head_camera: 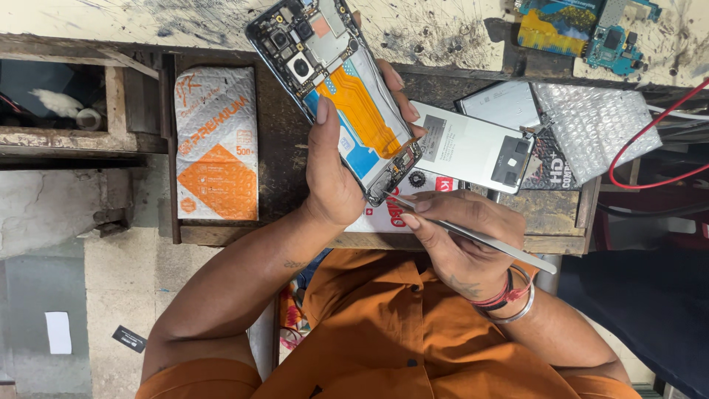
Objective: The person uses a screwdriver and tweezers to remove screws and pry open a smartphone, then compares it with a replacement screen. They manipulate internal components and connectors while holding the device.
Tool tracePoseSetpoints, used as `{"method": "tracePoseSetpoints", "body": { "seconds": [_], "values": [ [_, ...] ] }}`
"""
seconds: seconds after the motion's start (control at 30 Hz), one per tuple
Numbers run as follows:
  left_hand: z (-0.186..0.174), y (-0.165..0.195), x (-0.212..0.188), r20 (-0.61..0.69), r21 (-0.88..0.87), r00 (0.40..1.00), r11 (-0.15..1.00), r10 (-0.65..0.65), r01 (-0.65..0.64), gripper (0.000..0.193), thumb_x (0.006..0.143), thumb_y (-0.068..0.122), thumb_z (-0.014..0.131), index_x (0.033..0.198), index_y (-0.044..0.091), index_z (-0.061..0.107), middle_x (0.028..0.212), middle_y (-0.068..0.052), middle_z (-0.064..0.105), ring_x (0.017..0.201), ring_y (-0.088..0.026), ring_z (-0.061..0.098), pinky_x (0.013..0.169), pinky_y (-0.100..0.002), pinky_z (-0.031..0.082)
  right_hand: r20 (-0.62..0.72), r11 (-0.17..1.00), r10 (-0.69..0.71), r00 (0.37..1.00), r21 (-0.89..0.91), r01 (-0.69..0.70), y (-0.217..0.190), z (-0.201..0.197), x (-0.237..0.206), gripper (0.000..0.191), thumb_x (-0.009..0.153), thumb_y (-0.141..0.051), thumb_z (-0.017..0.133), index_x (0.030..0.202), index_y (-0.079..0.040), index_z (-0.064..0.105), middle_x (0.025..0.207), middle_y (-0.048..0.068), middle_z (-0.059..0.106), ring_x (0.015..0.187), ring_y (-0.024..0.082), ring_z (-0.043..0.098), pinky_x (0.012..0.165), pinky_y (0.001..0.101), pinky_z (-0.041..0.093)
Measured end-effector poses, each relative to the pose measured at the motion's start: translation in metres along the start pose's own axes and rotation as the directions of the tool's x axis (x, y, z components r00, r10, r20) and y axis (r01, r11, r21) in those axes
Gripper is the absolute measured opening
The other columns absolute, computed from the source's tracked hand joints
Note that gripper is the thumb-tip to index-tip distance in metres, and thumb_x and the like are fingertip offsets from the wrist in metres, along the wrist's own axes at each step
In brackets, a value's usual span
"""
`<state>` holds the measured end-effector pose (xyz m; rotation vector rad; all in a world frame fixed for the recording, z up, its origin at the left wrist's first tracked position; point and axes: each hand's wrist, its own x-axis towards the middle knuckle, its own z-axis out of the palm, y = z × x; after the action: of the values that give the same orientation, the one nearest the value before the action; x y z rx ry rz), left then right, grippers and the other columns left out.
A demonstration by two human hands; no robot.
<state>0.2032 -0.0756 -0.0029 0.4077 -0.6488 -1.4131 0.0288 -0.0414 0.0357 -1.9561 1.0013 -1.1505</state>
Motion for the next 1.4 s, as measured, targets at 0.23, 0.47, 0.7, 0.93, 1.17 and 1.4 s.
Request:
{"method": "tracePoseSetpoints", "body": {
  "seconds": [0.23,0.47,0.7,0.93,1.17,1.4],
  "values": [
    [-0.001,-0.001,-0.002,0.019,0.020,1.000,1.000,0.015,-0.015,0.068,0.113,0.063,0.041,0.140,0.001,0.046,0.122,-0.009,0.050,0.104,-0.017,0.056,0.093,-0.036,0.054,0.063,0.993,-0.089,0.994,-0.071,0.094,-0.007,0.000,0.008,0.016,0.091,-0.004,0.082,0.097,0.000,0.068,0.093,0.011,0.076,0.085,0.021,0.079,0.073,0.0281,0.064],
    [0.010,0.002,-0.002,-0.074,-0.032,0.997,0.999,0.000,-0.002,0.064,0.112,0.060,0.041,0.143,0.005,0.043,0.123,-0.009,0.052,0.102,-0.019,0.058,0.093,-0.039,0.056,0.131,0.959,-0.237,0.963,-0.124,0.253,-0.003,-0.006,0.011,0.012,0.092,-0.007,0.078,0.103,-0.006,0.073,0.097,0.011,0.076,0.089,0.023,0.078,0.073,0.0310,0.062],
    [0.027,0.006,-0.006,-0.121,0.007,0.991,0.999,0.051,-0.050,0.077,0.112,0.065,0.043,0.163,0.010,0.026,0.120,-0.009,0.051,0.099,-0.019,0.057,0.090,-0.038,0.054,0.154,0.919,-0.353,0.923,-0.126,0.373,-0.002,-0.014,0.012,0.020,0.089,-0.002,0.081,0.107,-0.005,0.072,0.103,0.013,0.075,0.094,0.025,0.078,0.076,0.0335,0.064],
    [0.041,0.004,-0.011,-0.171,0.007,0.983,0.997,0.073,-0.072,0.079,0.111,0.064,0.042,0.165,0.008,0.024,0.121,-0.010,0.051,0.100,-0.019,0.057,0.090,-0.039,0.055,0.154,0.904,-0.384,0.910,-0.138,0.405,0.000,-0.018,0.002,0.025,0.087,0.002,0.082,0.109,-0.004,0.070,0.105,0.015,0.075,0.097,0.029,0.078,0.081,0.0366,0.066],
    [0.052,-0.004,-0.015,-0.204,-0.082,0.978,0.995,0.040,-0.057,0.077,0.113,0.061,0.041,0.166,0.011,0.020,0.120,-0.010,0.049,0.100,-0.019,0.057,0.093,-0.042,0.056,0.125,0.890,-0.407,0.905,-0.169,0.423,0.008,-0.024,-0.009,0.027,0.087,0.000,0.085,0.109,-0.004,0.069,0.106,0.016,0.074,0.099,0.031,0.078,0.083,0.0377,0.067],
    [0.051,-0.014,-0.016,-0.184,-0.117,0.982,0.992,0.032,-0.054,0.074,0.113,0.059,0.040,0.167,0.014,0.017,0.122,-0.010,0.050,0.103,-0.020,0.059,0.097,-0.045,0.058,0.041,0.895,-0.423,0.905,-0.134,0.425,0.018,-0.027,-0.017,0.025,0.087,-0.003,0.085,0.105,-0.003,0.068,0.104,0.015,0.074,0.097,0.030,0.078,0.082,0.0373,0.067]
  ]
}}
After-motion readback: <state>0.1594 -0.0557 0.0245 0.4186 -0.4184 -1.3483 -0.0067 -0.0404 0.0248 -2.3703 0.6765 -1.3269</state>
